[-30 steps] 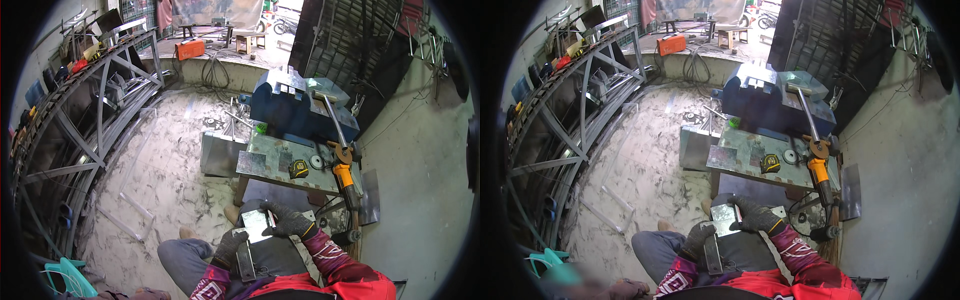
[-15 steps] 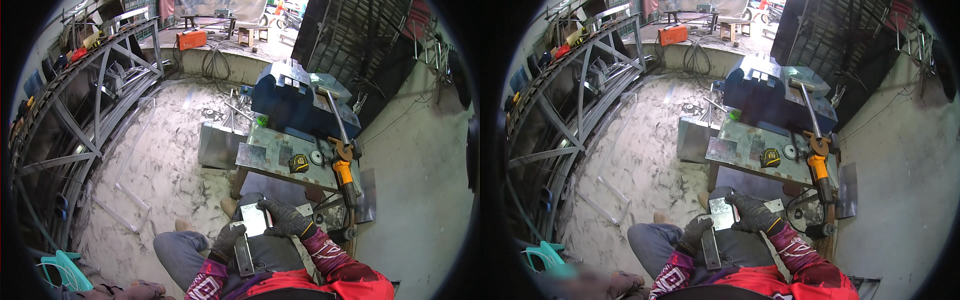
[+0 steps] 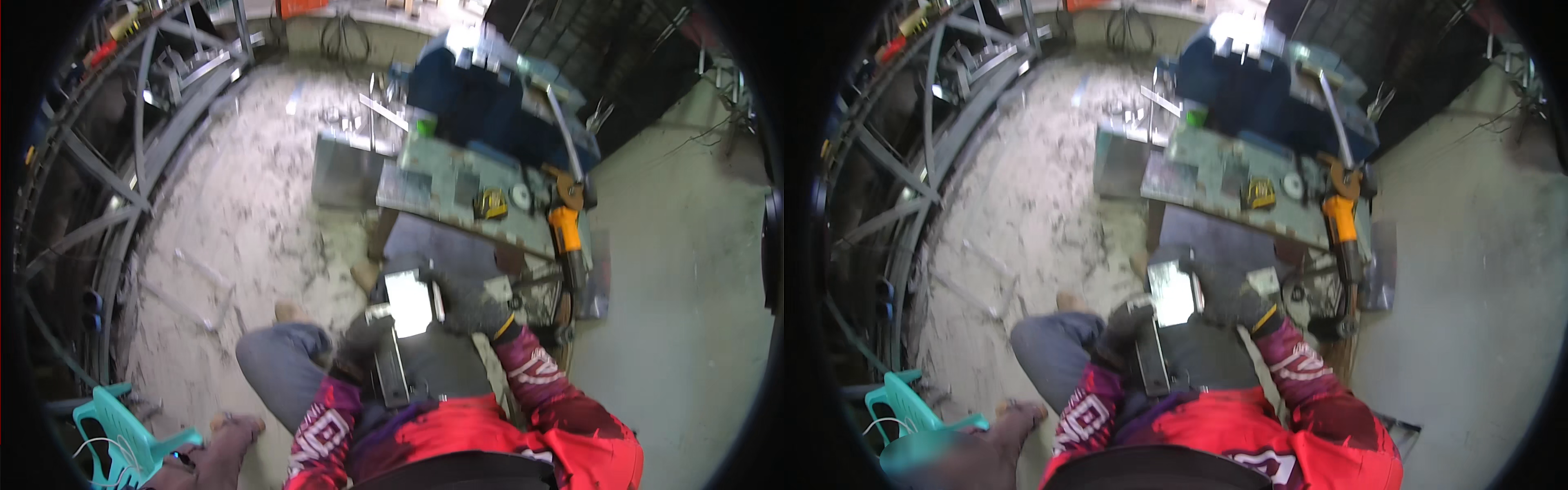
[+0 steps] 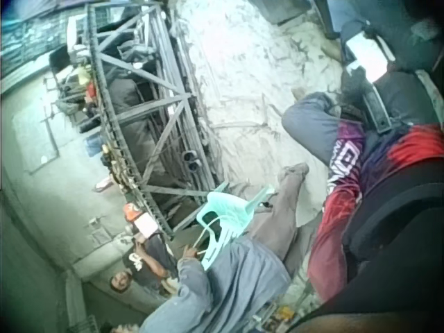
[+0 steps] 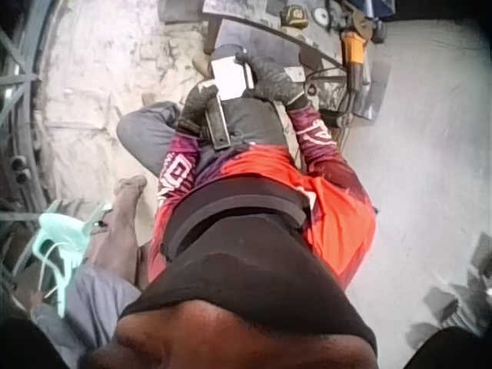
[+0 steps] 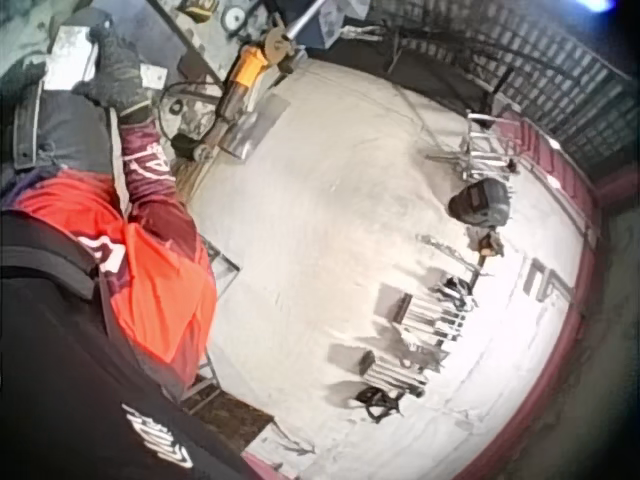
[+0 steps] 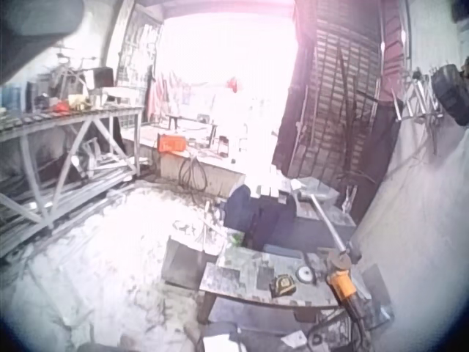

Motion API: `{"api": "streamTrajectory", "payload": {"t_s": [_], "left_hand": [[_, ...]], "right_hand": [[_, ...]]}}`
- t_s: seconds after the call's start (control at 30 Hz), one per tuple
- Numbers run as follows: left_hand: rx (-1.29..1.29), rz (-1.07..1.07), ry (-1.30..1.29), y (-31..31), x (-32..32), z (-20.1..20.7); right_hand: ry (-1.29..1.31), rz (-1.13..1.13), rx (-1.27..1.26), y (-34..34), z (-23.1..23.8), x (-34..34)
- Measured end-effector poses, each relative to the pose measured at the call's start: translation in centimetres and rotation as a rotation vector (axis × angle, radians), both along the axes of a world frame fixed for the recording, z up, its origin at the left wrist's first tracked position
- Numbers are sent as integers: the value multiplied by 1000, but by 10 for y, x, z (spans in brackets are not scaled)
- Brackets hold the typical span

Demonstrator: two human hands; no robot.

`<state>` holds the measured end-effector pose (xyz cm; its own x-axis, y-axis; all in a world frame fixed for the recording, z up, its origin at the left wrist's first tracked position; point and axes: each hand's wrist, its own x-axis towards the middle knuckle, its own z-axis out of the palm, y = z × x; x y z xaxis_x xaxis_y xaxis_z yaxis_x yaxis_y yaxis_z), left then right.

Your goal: Measure and mark specific dimensions on a metal plate using a tape measure and a marker.

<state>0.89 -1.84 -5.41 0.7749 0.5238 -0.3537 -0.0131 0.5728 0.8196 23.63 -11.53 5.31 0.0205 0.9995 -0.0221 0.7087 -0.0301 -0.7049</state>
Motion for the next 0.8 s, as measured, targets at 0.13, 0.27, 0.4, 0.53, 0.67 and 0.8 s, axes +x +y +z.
{"api": "streamTrajectory", "payload": {"t_s": [0.13, 0.27, 0.4, 0.53, 0.67, 0.8], "left_hand": [[-175, -21, 87, 5, -3, 43], [-178, 45, 62, 6, 5, 42], [-218, 51, 89, 4, 3, 42], [-194, 85, 105, -3, 0, 47], [-95, 32, 132, -4, -1, 48], [-21, 85, 142, -8, 0, 53]], "right_hand": [[49, -28, 40, -4, -1, 11], [-86, -68, -136, 5, 14, 13], [27, -126, 8, -1, 7, 13], [-57, -103, 37, -6, 11, 10], [72, -133, 21, -7, 2, 9], [89, -97, -20, -5, 3, 13]]}}
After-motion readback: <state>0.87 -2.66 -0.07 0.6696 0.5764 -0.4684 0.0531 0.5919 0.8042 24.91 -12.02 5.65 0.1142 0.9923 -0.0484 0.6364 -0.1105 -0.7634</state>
